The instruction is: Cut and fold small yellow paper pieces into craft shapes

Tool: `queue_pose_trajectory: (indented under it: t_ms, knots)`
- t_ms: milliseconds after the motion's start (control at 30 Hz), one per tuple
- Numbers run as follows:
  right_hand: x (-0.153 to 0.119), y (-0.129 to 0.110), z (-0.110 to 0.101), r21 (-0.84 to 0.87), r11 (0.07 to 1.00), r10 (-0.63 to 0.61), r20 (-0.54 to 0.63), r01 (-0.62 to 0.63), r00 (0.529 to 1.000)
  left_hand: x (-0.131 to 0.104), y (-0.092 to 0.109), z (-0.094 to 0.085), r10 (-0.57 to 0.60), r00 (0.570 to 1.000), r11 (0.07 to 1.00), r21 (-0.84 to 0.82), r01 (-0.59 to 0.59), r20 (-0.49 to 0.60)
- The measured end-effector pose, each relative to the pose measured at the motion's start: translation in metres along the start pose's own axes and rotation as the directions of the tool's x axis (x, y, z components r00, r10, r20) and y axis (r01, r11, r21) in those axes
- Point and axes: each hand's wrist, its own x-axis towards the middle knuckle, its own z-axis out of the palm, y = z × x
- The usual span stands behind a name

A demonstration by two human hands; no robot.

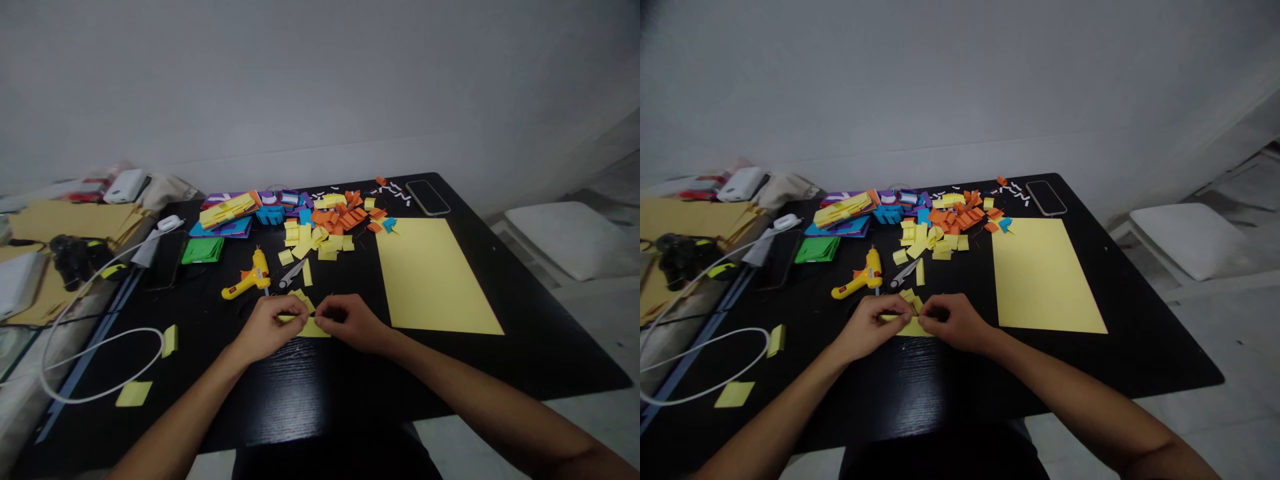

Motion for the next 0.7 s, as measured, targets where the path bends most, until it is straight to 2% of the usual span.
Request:
queue_pose_trajectory:
  t_ms: [100,200,267,400,533,600,700]
  knots:
    - [-0.001,0.000,0.000,-0.025,0.999,-0.032,0.008,0.032,0.999,-0.001,0.000,0.001,0.009,0.999,1.000,0.001,-0.009,0.041]
    - [0.001,-0.003,-0.004,-0.027,0.999,-0.020,-0.042,0.019,0.999,0.000,-0.002,-0.006,0.000,1.000,1.000,0.006,0.000,0.010]
    - [0.003,-0.004,-0.008,-0.018,1.000,0.002,-0.074,-0.004,0.997,0.001,-0.005,-0.015,-0.047,0.998,0.999,-0.007,0.047,-0.049]
    - [0.009,-0.005,-0.015,0.045,0.999,0.026,-0.171,-0.018,0.985,0.003,-0.011,-0.030,-0.120,0.977,0.982,-0.168,0.091,-0.175]
    - [0.012,-0.003,-0.016,0.146,0.989,0.063,-0.212,-0.033,0.975,0.005,-0.013,-0.030,-0.150,0.947,0.964,-0.255,0.077,-0.282]
    - [0.011,-0.002,-0.014,0.208,0.977,0.097,-0.184,-0.058,0.978,0.005,-0.012,-0.026,-0.118,0.962,0.946,-0.323,0.033,-0.246]
    - [0.010,-0.003,-0.012,0.312,0.943,0.159,-0.106,-0.118,0.982,0.004,-0.011,-0.018,-0.047,0.992,0.900,-0.435,-0.011,-0.121]
